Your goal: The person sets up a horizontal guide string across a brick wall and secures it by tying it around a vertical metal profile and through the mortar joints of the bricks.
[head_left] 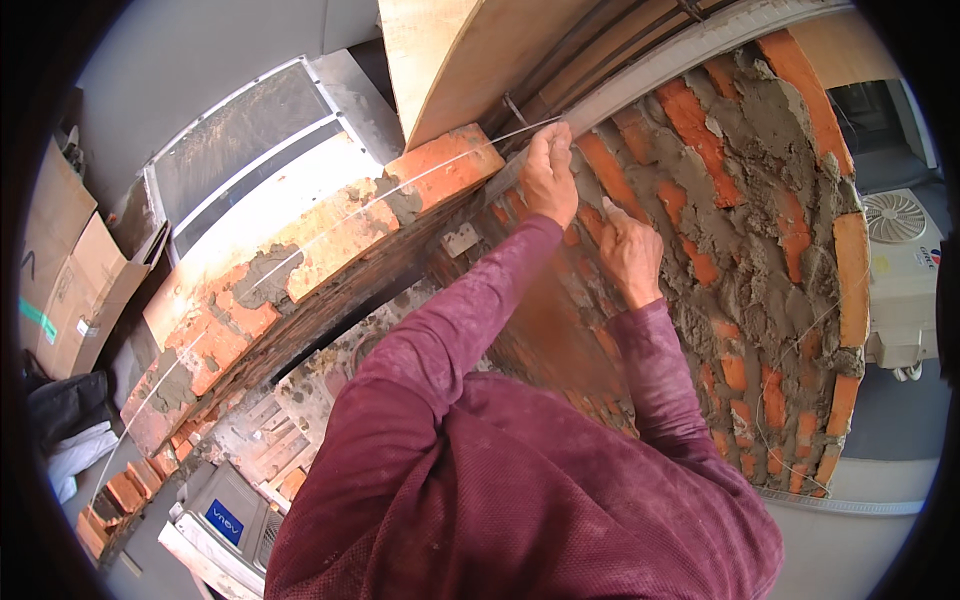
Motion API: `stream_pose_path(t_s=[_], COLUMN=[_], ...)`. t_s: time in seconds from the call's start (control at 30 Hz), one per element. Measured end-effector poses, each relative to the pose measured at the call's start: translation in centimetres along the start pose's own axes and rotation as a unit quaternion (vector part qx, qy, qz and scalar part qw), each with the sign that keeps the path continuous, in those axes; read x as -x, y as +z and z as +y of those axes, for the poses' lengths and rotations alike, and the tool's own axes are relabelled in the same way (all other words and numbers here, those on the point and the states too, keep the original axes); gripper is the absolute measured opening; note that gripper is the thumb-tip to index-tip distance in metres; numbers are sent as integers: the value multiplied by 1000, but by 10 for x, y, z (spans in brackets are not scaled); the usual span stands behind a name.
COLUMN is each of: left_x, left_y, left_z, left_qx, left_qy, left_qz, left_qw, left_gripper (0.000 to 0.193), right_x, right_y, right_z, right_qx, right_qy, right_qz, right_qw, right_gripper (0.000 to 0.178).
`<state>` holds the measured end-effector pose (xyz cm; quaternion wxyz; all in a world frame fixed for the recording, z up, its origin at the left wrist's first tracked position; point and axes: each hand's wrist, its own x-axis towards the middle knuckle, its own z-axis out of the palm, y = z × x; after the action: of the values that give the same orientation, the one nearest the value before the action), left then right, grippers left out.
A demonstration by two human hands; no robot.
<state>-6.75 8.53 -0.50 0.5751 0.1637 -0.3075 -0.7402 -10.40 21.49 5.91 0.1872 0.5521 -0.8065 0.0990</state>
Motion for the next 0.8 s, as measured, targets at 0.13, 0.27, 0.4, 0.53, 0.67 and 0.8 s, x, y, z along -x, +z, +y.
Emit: stream_pose_path(t_s=[0.13,0.27,0.4,0.53,0.67,0.8], left_x=[-2,-6,-10,-10,-10,-12], left_y=[4,1,-3,-1,6,8], left_z=[7,4,3,-4,-10,-16], left_qx=[3,35,41,-60,-30,-51], left_qy=[-29,-24,-18,-16,25,54], left_qz=[11,0,24,60,91,105], left_qw=[1000,999,999,996,995,992], left_gripper=[31,31,30,29,28,28], right_x=[2,9,3,8,5,8], right_y=[6,2,-2,8,-2,7], right_z=[-1,0,-7,-7,-12,-8], right_qx=[35,-41,-51,-80,-112,-122], right_qy=[-10,9,-8,13,22,-5], right_qz=[-63,-43,-25,-19,-38,-29], right_qw=[997,998,998,997,993,992], right_gripper=[29,30,29,28,28,27])
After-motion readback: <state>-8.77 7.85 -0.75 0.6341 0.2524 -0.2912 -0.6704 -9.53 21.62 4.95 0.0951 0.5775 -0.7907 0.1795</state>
